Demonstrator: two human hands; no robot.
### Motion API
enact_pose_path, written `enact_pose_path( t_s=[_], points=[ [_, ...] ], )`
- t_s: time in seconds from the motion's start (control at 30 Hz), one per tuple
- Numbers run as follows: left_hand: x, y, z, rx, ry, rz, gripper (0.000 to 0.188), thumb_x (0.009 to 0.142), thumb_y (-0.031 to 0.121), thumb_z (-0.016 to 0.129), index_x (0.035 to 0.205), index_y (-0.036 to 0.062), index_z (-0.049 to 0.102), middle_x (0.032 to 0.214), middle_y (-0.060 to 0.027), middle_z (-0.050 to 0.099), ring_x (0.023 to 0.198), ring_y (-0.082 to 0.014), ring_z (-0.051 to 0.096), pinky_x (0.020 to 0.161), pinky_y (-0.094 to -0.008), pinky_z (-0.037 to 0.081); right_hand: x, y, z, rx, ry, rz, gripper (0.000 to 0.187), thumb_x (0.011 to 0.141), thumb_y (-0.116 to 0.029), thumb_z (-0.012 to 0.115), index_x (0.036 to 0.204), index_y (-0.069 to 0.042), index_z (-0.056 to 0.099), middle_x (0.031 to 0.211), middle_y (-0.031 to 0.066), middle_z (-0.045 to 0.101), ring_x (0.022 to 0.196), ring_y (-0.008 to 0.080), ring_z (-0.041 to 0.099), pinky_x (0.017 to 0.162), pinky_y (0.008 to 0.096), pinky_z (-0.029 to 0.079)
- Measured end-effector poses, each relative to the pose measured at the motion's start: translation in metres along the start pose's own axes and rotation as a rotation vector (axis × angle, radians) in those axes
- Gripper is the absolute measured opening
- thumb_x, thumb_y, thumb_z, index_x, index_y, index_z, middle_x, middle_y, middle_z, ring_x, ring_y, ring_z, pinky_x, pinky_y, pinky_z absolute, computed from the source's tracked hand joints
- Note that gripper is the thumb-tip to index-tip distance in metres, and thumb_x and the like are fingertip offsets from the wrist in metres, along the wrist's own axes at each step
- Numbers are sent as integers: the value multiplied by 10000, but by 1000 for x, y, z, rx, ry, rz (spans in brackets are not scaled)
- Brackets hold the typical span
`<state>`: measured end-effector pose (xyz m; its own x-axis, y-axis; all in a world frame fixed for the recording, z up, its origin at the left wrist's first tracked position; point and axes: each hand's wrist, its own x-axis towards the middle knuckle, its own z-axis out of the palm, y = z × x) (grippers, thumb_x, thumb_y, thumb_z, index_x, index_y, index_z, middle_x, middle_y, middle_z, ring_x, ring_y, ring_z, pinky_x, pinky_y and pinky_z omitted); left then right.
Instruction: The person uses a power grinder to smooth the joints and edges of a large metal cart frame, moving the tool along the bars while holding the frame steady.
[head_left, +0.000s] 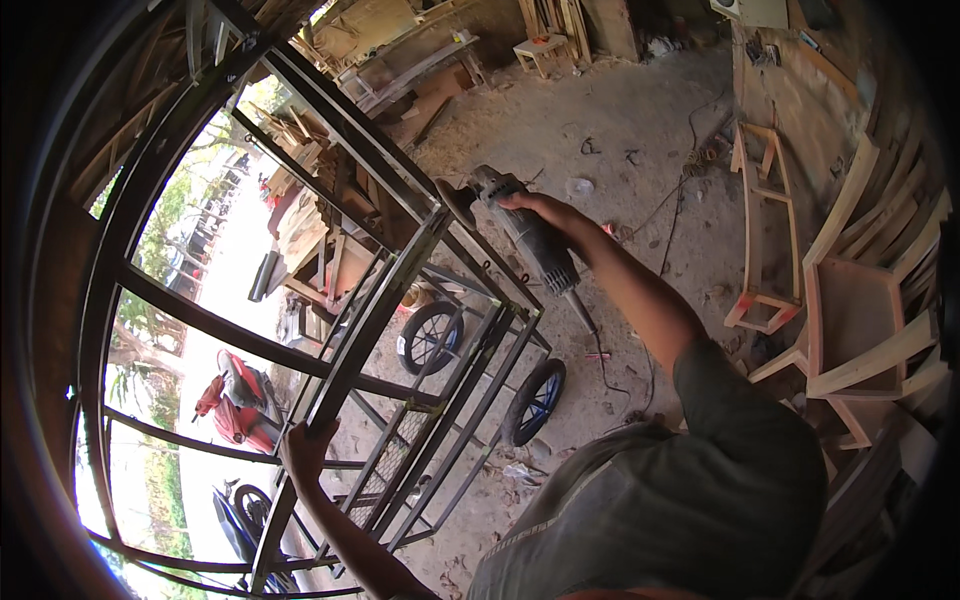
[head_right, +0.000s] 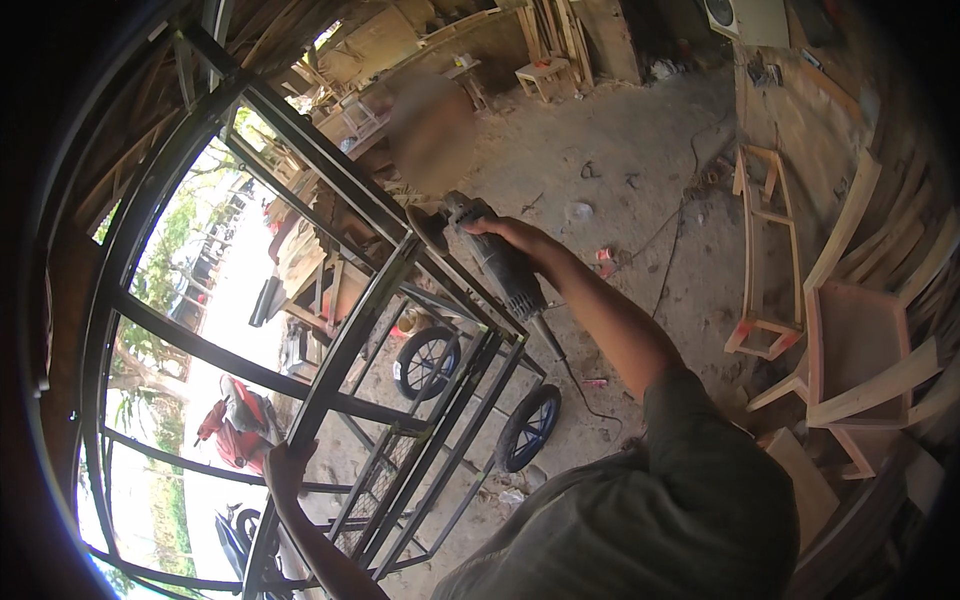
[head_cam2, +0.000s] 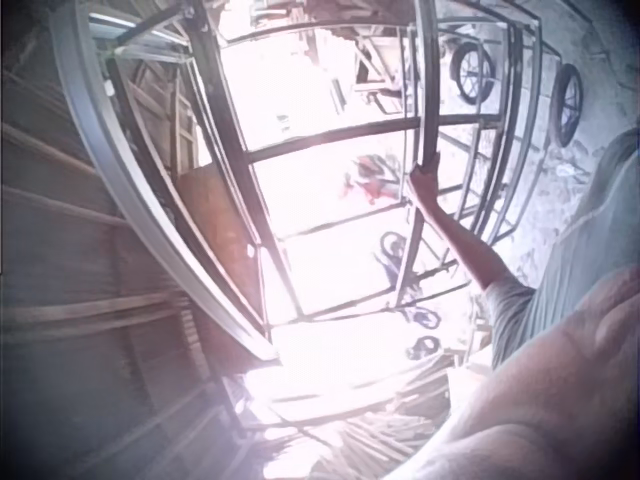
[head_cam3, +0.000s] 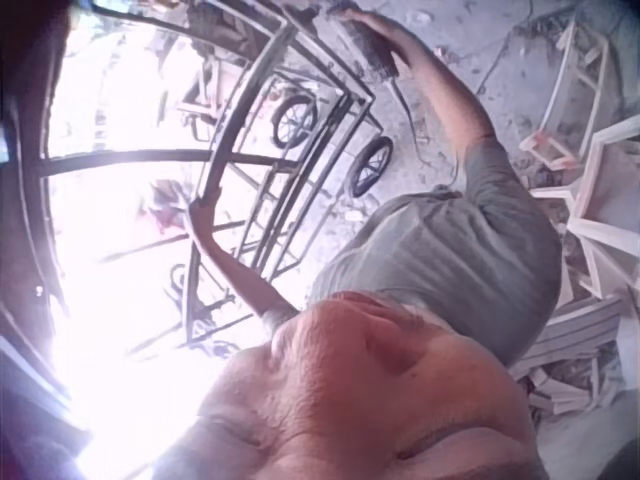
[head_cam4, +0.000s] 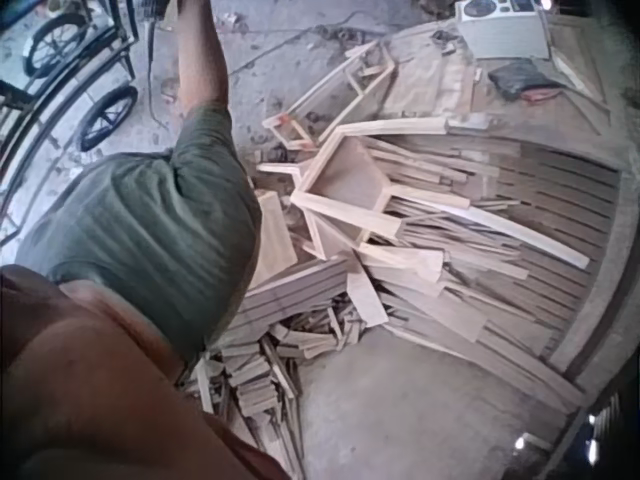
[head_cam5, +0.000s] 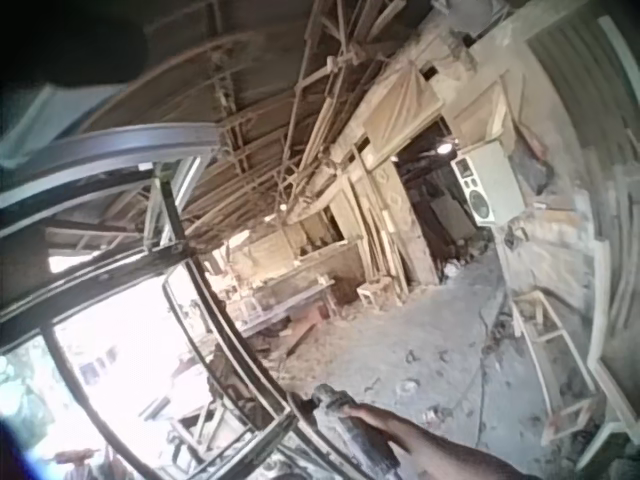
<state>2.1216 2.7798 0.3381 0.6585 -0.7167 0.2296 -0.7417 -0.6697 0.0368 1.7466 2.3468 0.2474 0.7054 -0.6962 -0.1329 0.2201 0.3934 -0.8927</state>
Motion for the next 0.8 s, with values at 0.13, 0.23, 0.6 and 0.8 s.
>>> enact_pose_path(
  t_s=[0.13, 0.23, 0.6, 0.8],
  points=[
    [-2, -4, -3, -18, 7, -11, 580, 732, 593, 846, 887, 38, 779, 759, -194, 721, 733, -393, 716, 671, -496, 521, -6, 12, -9, -35, -1, 49, 542, 843, -498, 777, 1156, -71, 661, 846, 71, 681, 670, 194, 671, 634, 334, 562],
    [-3, -5, -3, -14, 7, -14, 579, 731, 593, 846, 894, 41, 783, 762, -192, 723, 739, -388, 719, 678, -495, 525, -7, 35, -13, -25, 3, 12, 571, 815, -407, 815, 1222, -41, 653, 904, 87, 703, 762, 197, 689, 747, 352, 563],
    [-7, -2, -4, -8, 58, 40, 530, 732, 573, 856, 842, 61, 772, 721, -151, 718, 701, -356, 718, 641, -470, 527, 10, 88, 36, -421, 454, -769, 644, 776, -280, 872, 1222, -10, 493, 1076, 202, 721, 989, 318, 739, 823, 413, 583],
    [-10, -5, -2, 34, 83, 33, 551, 721, 596, 855, 794, 61, 747, 699, -150, 701, 684, -368, 701, 618, -483, 510, -2, 84, 52, -393, 428, -766, 625, 789, -257, 867, 1222, -4, 494, 1087, 199, 724, 980, 292, 744, 814, 391, 590]
  ],
)
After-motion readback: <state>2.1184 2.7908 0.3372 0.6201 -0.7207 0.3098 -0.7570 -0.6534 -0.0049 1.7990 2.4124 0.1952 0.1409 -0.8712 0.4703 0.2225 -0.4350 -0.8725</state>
